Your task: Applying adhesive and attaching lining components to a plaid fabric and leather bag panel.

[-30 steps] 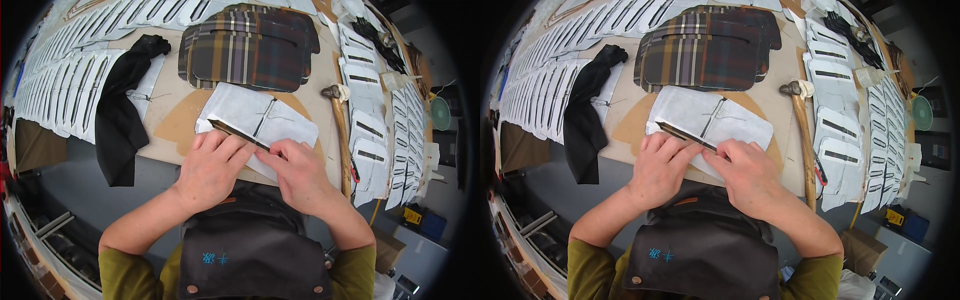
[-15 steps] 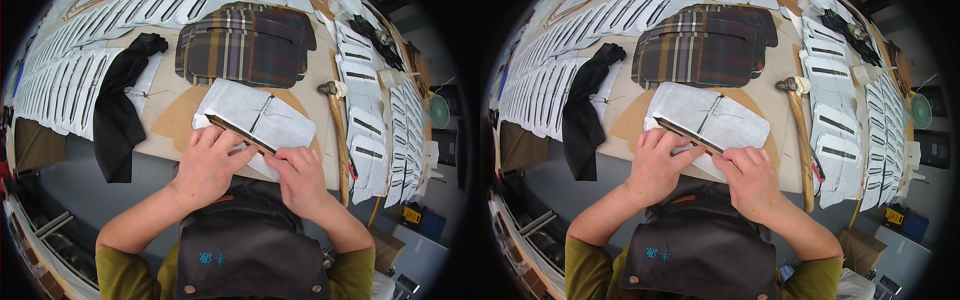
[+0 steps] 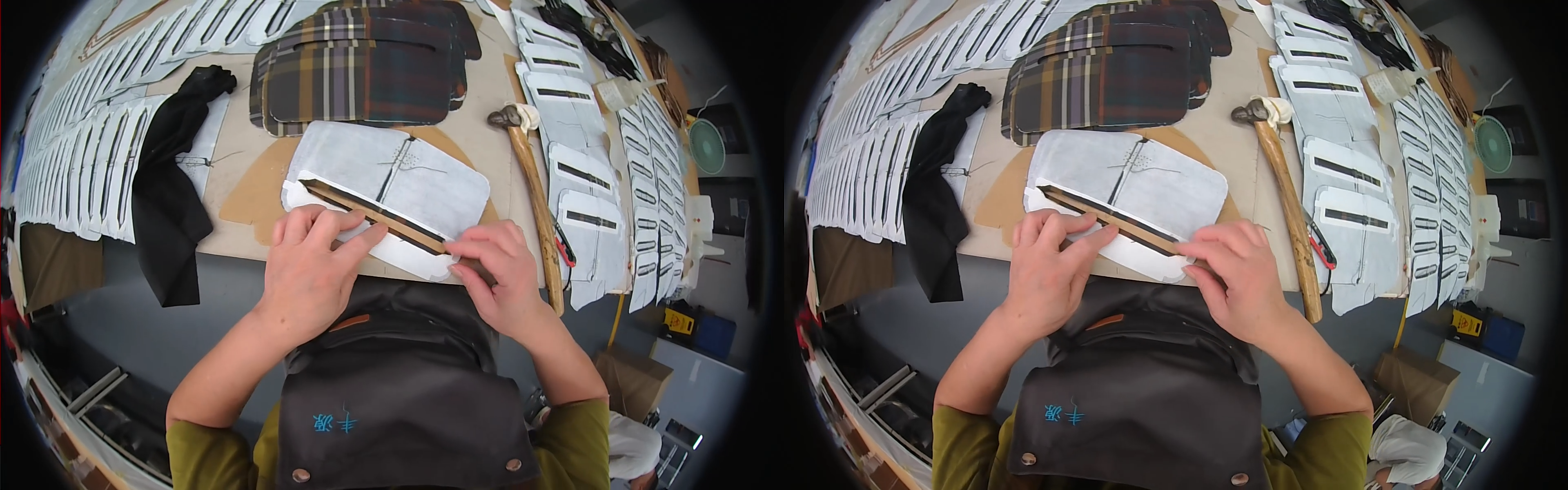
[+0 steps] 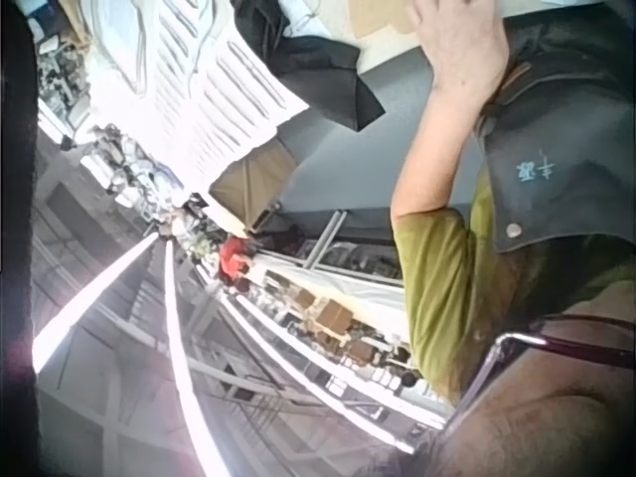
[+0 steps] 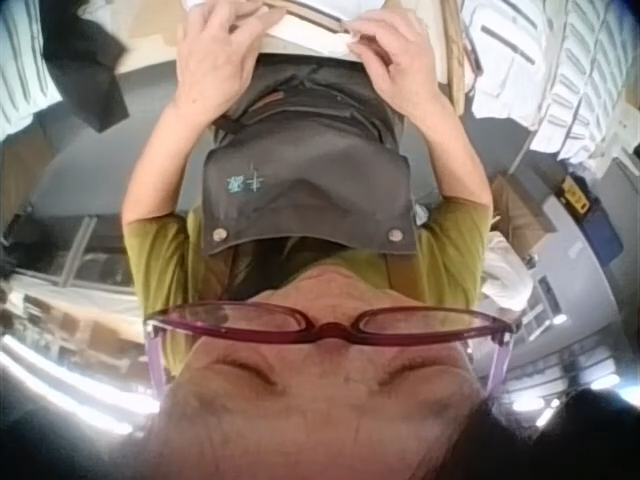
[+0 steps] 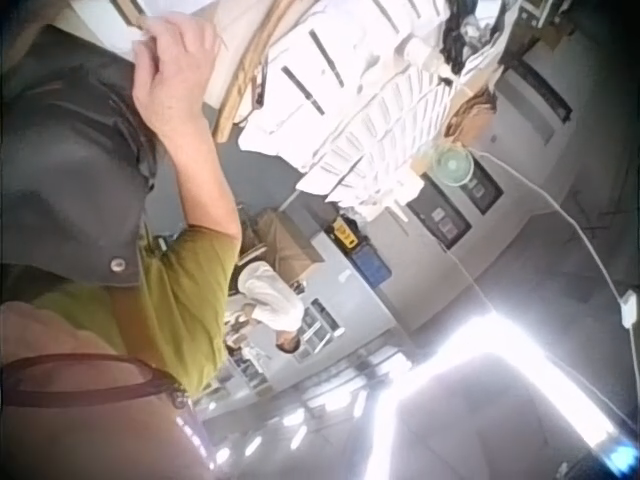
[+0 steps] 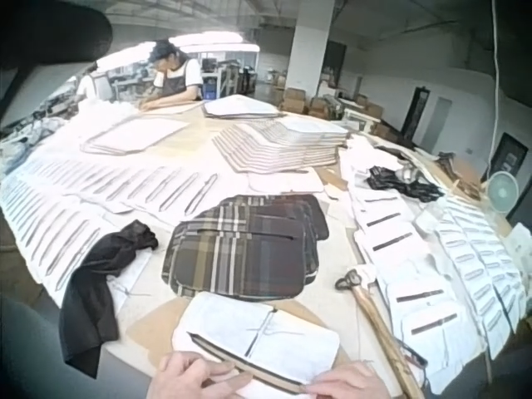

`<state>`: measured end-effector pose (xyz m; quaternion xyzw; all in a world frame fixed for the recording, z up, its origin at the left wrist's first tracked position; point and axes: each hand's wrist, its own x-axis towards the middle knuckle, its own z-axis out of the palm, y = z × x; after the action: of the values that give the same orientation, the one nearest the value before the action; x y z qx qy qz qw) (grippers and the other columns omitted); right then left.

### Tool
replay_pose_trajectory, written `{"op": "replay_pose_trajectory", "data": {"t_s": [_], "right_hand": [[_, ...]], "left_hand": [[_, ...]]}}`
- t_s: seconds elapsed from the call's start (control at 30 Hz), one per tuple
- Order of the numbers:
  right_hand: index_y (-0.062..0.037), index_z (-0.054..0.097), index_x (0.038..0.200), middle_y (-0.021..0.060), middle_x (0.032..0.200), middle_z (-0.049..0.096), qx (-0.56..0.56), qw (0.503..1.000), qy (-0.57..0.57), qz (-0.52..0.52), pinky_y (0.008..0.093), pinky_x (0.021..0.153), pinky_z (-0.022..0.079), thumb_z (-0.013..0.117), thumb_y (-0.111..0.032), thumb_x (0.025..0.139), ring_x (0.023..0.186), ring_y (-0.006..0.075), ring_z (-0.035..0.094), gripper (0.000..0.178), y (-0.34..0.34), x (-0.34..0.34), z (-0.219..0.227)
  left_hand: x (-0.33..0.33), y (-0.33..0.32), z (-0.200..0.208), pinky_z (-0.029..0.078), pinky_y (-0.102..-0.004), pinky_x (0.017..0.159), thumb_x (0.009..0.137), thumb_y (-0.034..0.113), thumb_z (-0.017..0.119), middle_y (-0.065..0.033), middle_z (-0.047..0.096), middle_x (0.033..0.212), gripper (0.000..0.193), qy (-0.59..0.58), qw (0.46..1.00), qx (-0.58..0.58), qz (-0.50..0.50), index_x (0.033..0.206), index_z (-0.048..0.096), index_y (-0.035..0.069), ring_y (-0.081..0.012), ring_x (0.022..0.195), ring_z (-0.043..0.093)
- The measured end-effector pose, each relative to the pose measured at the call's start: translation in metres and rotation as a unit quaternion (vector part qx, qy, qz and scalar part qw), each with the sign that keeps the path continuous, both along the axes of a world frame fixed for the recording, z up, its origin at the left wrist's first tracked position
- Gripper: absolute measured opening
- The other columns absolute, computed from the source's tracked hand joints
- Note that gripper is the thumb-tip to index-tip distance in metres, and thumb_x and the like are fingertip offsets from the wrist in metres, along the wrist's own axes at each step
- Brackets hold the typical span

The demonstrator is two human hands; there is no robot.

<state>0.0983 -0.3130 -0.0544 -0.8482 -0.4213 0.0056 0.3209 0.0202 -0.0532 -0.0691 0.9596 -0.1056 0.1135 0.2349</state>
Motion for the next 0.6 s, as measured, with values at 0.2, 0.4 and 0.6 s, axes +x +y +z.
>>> {"op": "replay_pose_trajectory", "data": {"t_s": [0.2,0.4,0.6], "right_hand": [[-0.0089,0.073,0.11,0.0047,0.102,0.069,0.012,0.999,0.041,-0.002,0.0387,0.085,0.044,0.071,0.006,0.08,0.095,0.0274,0.06,0.033,0.01,-0.014,-0.002],[-0.0079,0.073,0.112,0.0073,0.096,0.072,0.012,0.998,0.049,-0.033,0.0362,0.083,0.047,0.071,0.007,0.078,0.093,0.0259,0.062,0.038,-0.012,-0.004,-0.001],[-0.003,0.07,0.112,0.011,0.102,0.072,0.084,0.991,0.107,0.005,0.036,0.082,0.054,0.071,0.009,0.078,0.094,0.0277,0.068,0.036,0.045,0.007,0.024]], "left_hand": [[-0.006,0.002,-0.001,0.041,-0.0415,0.093,0.08,0.001,0.069,-0.0032,0.065,0.116,0.045,-0.023,1.0,0.004,0.013,0.122,0.074,0.018,-0.0284,0.105,0.052],[-0.016,-0.01,0.003,0.043,-0.0412,0.091,0.081,0.002,0.07,-0.0045,0.065,0.118,0.042,-0.02,0.999,-0.047,0.009,0.12,0.073,0.015,-0.0276,0.103,0.054],[-0.021,0.012,0.002,0.046,-0.0391,0.083,0.081,0.001,0.076,-0.0052,0.068,0.1,0.024,-0.08,0.985,-0.148,0.047,0.104,0.075,0.008,-0.0277,0.09,0.06]]}}
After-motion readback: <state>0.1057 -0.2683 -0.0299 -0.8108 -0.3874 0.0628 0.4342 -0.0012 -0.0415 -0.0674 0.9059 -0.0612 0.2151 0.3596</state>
